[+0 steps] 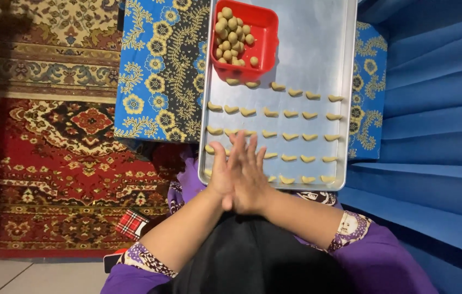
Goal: The person rolls small dough balls between their palms and places them in rows on a metal tray. They periodically pick up more dough balls from a red container and continue shaping them by hand.
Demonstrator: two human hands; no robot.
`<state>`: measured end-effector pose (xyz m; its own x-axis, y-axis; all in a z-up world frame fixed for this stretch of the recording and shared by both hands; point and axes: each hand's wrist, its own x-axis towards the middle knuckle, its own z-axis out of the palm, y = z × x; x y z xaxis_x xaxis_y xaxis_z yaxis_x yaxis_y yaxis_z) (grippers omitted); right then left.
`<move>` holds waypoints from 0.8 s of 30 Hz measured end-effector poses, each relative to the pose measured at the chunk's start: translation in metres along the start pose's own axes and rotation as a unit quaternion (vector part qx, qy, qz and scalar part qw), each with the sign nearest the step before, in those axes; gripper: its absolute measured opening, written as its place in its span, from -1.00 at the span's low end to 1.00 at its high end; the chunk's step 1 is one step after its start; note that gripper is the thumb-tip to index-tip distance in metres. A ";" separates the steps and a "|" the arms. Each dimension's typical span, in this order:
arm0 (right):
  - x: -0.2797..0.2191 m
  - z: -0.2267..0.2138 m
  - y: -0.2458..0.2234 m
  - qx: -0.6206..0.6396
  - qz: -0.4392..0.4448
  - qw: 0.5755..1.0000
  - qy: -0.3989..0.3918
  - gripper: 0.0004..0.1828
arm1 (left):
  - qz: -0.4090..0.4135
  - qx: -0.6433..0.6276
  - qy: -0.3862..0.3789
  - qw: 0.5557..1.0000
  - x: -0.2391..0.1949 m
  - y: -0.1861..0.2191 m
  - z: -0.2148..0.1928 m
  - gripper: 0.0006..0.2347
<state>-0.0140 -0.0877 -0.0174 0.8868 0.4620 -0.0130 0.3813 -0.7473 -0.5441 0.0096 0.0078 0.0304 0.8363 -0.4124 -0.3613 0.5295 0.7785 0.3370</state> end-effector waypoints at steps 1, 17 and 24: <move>-0.003 0.008 0.007 -0.001 -0.060 0.998 0.016 0.33 | -0.007 -0.003 0.006 1.000 0.001 -0.003 -0.004 -0.15; 0.024 -0.056 0.007 0.280 0.047 0.959 -0.024 0.20 | -0.104 -0.169 -0.062 0.978 -0.020 0.033 0.025 -0.16; -0.011 -0.053 0.028 0.124 -0.076 0.970 0.195 -0.43 | -0.094 -0.215 -0.019 0.972 0.021 -0.024 -0.072 0.01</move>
<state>0.0005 -0.1393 0.0119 0.8746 0.3063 0.3758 0.4845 -0.5249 -0.6998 0.0036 0.0145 -0.0482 0.7396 -0.5769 -0.3466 0.5716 0.8103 -0.1292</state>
